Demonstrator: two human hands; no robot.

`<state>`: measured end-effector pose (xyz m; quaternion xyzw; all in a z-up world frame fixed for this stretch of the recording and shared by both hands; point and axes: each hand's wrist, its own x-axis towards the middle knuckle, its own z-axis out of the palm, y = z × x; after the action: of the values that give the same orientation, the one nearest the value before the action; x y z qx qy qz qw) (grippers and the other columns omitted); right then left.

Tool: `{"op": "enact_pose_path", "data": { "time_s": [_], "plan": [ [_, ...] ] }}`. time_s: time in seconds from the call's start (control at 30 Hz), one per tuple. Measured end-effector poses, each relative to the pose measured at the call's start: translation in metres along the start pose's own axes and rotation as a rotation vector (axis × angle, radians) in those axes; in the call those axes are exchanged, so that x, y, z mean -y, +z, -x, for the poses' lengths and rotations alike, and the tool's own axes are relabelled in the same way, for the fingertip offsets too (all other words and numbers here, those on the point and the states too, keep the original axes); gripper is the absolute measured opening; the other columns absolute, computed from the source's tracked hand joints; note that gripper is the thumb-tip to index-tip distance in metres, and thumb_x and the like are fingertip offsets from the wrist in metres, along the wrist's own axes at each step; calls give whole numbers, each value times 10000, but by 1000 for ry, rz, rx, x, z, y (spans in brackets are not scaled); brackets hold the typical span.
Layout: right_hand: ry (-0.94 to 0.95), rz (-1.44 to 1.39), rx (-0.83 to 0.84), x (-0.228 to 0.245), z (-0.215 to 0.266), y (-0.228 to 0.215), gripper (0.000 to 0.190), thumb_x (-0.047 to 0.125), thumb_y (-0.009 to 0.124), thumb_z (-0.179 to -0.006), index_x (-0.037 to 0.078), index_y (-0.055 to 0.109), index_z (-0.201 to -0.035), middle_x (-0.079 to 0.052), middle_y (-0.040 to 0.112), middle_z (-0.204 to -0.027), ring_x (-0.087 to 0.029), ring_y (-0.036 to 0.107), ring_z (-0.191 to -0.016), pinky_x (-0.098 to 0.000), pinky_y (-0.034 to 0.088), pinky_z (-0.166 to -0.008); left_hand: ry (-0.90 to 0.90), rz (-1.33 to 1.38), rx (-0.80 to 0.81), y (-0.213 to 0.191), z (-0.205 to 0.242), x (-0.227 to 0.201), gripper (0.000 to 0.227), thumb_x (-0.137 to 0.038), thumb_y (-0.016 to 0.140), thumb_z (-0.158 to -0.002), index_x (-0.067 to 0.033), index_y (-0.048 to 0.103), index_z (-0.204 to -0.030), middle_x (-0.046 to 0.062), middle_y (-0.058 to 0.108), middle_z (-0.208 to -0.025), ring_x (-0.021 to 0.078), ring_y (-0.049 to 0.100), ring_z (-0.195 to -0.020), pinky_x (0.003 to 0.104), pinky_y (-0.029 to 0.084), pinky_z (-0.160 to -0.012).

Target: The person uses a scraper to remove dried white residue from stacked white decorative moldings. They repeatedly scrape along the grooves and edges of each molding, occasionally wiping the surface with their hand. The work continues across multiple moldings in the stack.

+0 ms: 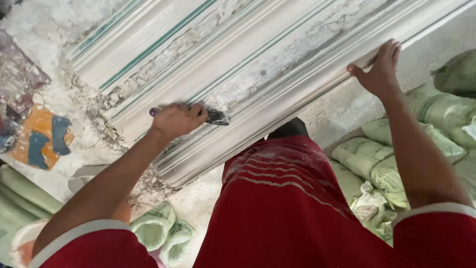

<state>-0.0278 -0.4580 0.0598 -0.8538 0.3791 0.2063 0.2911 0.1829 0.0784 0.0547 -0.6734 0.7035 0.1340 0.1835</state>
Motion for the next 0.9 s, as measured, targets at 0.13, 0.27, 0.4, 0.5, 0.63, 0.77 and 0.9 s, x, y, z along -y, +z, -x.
{"op": "enact_pose_path", "data": {
  "time_s": [0.13,0.27,0.4,0.5,0.63,0.77,0.9],
  "plan": [
    [-85,100,-135,-14,-15,9,1276,605,737,-868,-179,-11,-1544,-394,-4,-1645,-501,-69,-1528,-558,30,-1291,-13,13,-160,16,6,-9,415,-79,591,-912,-98,548,-1324,91,683,-1077,318,719,-645,430,603,-471],
    [33,68,-52,4,-2,1,1312,692,666,-792,-84,-38,-1581,-276,-76,-1685,-409,-122,-1554,-523,-5,-1299,-175,-10,-228,19,34,-43,414,-232,644,-942,-87,600,-1327,79,725,-990,188,676,-605,327,562,-443],
    [-11,102,-62,-2,-9,2,1281,647,721,-848,-91,-18,-1590,-293,-45,-1686,-438,-111,-1539,-571,34,-1290,-193,277,-176,20,-32,-39,370,-52,614,-912,-94,560,-1276,205,709,-1122,318,665,-624,448,565,-445],
    [-7,198,-71,-2,-15,1,1306,702,682,-827,-101,-12,-1588,-298,-27,-1686,-444,-82,-1545,-521,22,-1291,-259,-68,-542,-30,-118,-22,241,-127,647,-892,-147,660,-1131,38,726,-904,172,620,-524,314,472,-419],
    [31,84,-19,11,-3,-6,1338,723,661,-796,-88,-57,-1582,-313,-80,-1678,-425,-133,-1553,-572,-6,-1275,-224,-27,-481,-48,-153,-10,282,-189,750,-883,-92,666,-1134,12,698,-799,149,624,-499,294,486,-386],
    [48,79,-39,17,0,-8,1309,665,722,-801,-76,-12,-1591,-288,-31,-1693,-413,-105,-1552,-590,10,-1270,-201,-27,-536,-40,-135,-14,252,-164,681,-894,-100,668,-1138,35,696,-885,173,617,-472,328,473,-368],
    [14,38,-93,13,-2,-6,1306,667,747,-794,-97,45,-1589,-302,25,-1687,-431,-78,-1540,-618,55,-1254,-175,-54,-450,-43,-87,-16,301,-191,584,-945,-108,657,-1225,47,703,-943,179,645,-549,296,499,-418]
  ]
}}
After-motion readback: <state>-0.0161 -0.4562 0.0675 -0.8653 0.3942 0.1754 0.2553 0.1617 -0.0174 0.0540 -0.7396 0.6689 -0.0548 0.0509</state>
